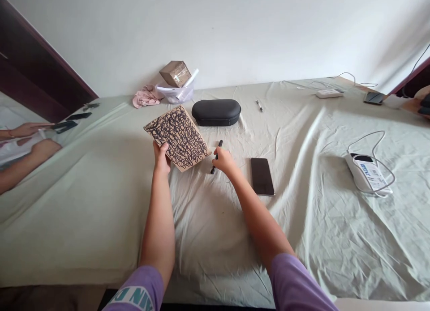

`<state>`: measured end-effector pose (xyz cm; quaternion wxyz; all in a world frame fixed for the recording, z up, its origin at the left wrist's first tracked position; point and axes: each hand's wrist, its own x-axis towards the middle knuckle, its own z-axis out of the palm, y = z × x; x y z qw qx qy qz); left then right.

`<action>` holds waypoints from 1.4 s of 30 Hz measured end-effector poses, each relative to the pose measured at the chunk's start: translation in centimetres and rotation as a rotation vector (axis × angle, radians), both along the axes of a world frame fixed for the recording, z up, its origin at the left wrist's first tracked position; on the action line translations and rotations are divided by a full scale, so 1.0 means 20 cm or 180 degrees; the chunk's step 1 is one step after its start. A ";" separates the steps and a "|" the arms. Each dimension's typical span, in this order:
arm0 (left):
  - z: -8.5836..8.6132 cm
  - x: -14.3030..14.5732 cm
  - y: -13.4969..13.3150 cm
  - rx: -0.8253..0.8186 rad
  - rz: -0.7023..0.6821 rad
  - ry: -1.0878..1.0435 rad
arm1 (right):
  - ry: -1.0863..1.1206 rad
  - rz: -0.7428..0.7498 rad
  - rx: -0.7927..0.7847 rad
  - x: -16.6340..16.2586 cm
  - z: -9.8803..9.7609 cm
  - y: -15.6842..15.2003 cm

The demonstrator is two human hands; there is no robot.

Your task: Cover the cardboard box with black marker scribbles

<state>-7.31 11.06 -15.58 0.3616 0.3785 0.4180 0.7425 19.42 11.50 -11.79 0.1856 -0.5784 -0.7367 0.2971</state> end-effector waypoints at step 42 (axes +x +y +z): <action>-0.15 -0.09 0.10 0.0347 -0.0130 0.0475 | -0.1144 -0.0082 -0.0075 -0.16 -0.08 -0.07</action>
